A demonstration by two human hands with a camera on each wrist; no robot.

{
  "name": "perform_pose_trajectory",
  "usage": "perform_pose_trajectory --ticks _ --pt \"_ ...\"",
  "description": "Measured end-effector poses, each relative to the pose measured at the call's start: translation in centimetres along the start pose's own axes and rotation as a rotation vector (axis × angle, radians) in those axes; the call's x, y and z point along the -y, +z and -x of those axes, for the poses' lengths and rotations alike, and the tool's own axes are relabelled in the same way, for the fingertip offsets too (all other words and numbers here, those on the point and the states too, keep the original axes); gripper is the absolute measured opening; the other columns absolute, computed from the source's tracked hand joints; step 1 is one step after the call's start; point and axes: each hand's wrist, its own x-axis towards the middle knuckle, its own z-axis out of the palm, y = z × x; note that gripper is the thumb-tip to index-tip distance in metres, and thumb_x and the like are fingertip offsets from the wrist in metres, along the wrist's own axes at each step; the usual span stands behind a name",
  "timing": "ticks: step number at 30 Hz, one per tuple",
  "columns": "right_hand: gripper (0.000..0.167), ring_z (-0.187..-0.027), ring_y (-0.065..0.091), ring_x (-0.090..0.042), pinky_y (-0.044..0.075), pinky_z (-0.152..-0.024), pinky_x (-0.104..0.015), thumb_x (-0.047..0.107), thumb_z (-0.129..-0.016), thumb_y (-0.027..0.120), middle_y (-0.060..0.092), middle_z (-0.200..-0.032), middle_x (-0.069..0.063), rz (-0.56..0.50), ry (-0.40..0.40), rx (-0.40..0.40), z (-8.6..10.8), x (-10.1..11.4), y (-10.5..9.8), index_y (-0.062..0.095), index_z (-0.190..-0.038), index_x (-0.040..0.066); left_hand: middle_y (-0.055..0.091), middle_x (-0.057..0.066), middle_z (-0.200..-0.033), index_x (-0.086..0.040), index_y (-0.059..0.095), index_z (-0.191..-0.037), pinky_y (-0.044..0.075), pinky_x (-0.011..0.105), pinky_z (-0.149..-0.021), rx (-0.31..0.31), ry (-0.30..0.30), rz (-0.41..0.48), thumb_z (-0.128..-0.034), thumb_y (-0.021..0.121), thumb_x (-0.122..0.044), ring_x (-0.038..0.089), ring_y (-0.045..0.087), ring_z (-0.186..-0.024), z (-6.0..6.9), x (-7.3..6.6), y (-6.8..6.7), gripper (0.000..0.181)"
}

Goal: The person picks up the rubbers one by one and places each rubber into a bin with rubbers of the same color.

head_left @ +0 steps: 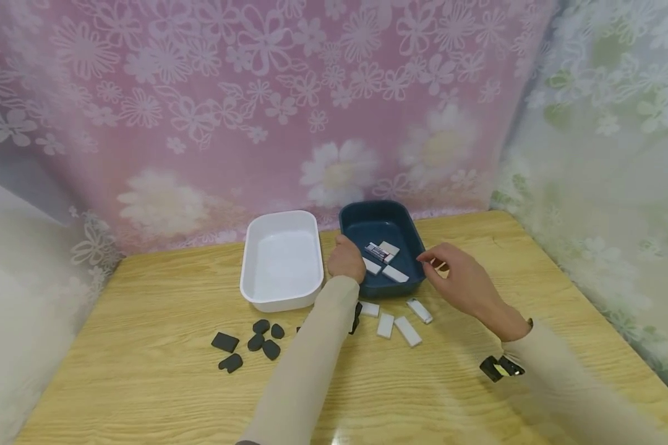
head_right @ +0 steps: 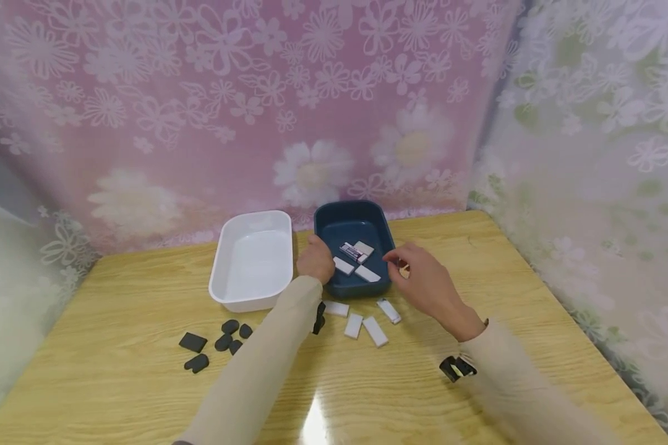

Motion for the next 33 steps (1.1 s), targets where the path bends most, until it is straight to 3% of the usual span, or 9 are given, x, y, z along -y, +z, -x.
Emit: perform_pose_trajectory --ticks 3,6,10,12,17,23,29,33 --pt "0.012 -0.078 0.057 -0.014 0.049 -0.069 -0.036 0.009 -0.091 0.060 0.062 -0.090 0.000 0.017 0.005 0.057 1.2 0.1 0.3 0.069 -0.098 0.007 0.069 0.015 -0.095 -0.004 0.043 -0.111 0.055 0.038 -0.065 0.011 0.004 0.003 -0.0936 0.057 -0.018 0.024 0.068 -0.083 0.0 0.1 -0.1 0.027" --pt "0.011 -0.074 0.055 -0.012 0.049 -0.067 -0.035 0.009 -0.089 0.061 0.061 -0.084 0.004 0.019 0.020 0.167 1.8 -0.1 0.8 0.070 -0.095 0.007 0.069 0.016 -0.096 -0.003 0.042 -0.112 0.055 0.039 -0.066 0.017 0.012 0.001 -0.0934 0.057 -0.019 0.025 0.068 -0.084 -0.1 0.1 -0.4 0.029" --pt "0.015 -0.074 0.056 -0.013 0.048 -0.065 -0.034 0.014 -0.088 0.064 0.061 -0.087 0.001 0.073 0.067 0.320 2.3 -0.6 2.0 0.068 -0.099 0.006 0.069 0.015 -0.096 -0.003 0.042 -0.113 0.055 0.038 -0.066 0.017 0.014 -0.010 -0.0924 0.059 -0.020 0.024 0.068 -0.084 -0.1 0.1 -0.6 0.032" --pt "0.020 -0.075 0.057 -0.014 0.049 -0.066 -0.035 0.017 -0.086 0.067 0.061 -0.089 -0.001 0.106 0.089 0.358 2.5 -0.8 2.5 0.067 -0.102 0.004 0.069 0.015 -0.095 -0.003 0.042 -0.112 0.055 0.038 -0.066 0.007 0.010 -0.006 -0.0919 0.060 -0.019 0.024 0.068 -0.083 0.1 0.0 -0.6 0.031" --pt "0.020 -0.074 0.054 -0.014 0.046 -0.065 -0.036 0.017 -0.082 0.071 0.058 -0.086 -0.001 0.149 0.103 0.340 3.2 -0.8 3.1 0.064 -0.098 0.007 0.070 0.015 -0.091 -0.003 0.044 -0.111 0.055 0.039 -0.065 -0.005 0.004 0.019 -0.0914 0.060 -0.016 0.026 0.068 -0.082 0.7 -0.3 -0.4 0.029" --pt "0.016 -0.071 0.050 -0.014 0.044 -0.063 -0.035 0.007 -0.078 0.069 0.055 -0.082 -0.001 0.167 0.050 0.267 3.5 -0.4 3.2 0.059 -0.091 0.007 0.070 0.015 -0.090 -0.004 0.045 -0.110 0.054 0.038 -0.064 -0.037 0.005 0.007 -0.0920 0.059 -0.016 0.025 0.068 -0.080 0.8 -0.6 -0.2 0.026" --pt "0.019 -0.080 0.059 -0.020 0.048 -0.069 -0.040 0.004 -0.080 0.067 0.061 -0.089 -0.005 0.129 0.063 0.268 3.4 -0.5 3.1 0.062 -0.099 0.003 0.070 0.014 -0.092 -0.004 0.044 -0.111 0.054 0.039 -0.064 -0.019 -0.015 0.012 -0.0932 0.057 -0.015 0.025 0.068 -0.082 0.3 -0.7 -0.1 0.025" --pt "0.019 -0.083 0.061 -0.021 0.050 -0.071 -0.039 0.005 -0.084 0.068 0.064 -0.093 -0.006 0.048 0.110 0.300 3.5 -0.7 3.2 0.063 -0.103 0.003 0.069 0.015 -0.094 -0.004 0.044 -0.112 0.054 0.039 -0.065 0.001 -0.027 0.015 -0.0940 0.056 -0.015 0.025 0.068 -0.084 0.0 -0.4 0.0 0.025"
